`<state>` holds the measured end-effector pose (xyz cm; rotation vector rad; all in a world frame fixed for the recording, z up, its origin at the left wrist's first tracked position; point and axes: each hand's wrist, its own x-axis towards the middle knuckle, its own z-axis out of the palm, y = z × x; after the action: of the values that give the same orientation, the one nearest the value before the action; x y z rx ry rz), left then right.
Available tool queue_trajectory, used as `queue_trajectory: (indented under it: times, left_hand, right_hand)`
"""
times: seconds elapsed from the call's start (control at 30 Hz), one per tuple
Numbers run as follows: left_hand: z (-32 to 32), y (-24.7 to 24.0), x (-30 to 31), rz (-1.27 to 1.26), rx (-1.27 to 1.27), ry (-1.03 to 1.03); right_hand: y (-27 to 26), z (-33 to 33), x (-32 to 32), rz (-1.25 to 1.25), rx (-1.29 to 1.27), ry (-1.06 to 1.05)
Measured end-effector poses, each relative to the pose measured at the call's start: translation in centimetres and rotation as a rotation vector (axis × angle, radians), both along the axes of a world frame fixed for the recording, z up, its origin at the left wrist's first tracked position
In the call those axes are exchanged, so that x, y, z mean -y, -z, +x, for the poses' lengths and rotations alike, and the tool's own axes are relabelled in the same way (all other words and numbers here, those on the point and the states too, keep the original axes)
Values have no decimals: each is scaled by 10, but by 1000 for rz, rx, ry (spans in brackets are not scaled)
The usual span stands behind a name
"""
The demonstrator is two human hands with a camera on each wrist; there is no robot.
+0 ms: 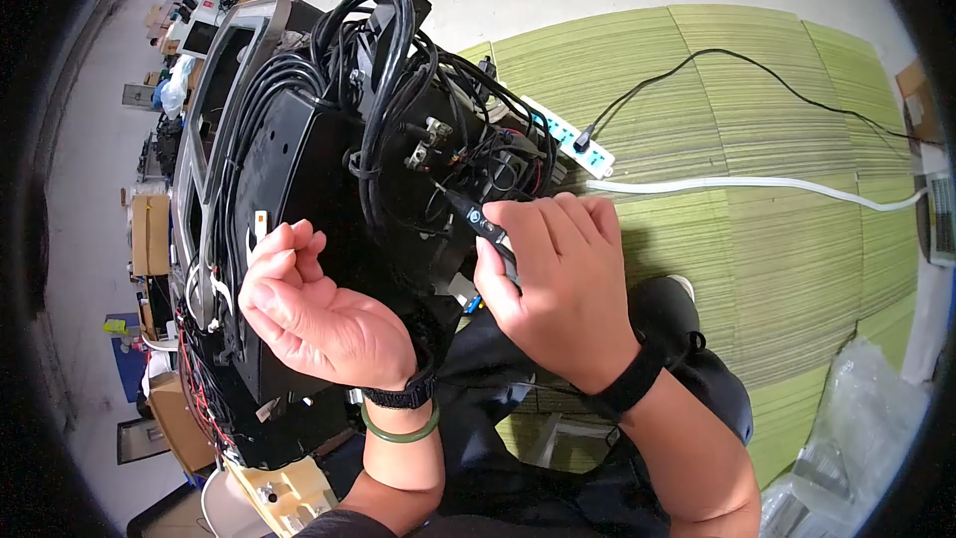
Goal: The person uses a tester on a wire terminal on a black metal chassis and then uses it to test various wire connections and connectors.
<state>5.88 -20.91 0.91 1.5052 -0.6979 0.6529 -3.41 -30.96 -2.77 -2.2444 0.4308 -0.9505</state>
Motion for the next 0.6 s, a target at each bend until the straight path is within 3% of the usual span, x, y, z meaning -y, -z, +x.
queue_trajectory:
  times: [0.6]
  left_hand:
    - [-6,10,-1,13,-38,-37]
  right_hand:
    - [7,2,2,13,-2,30]
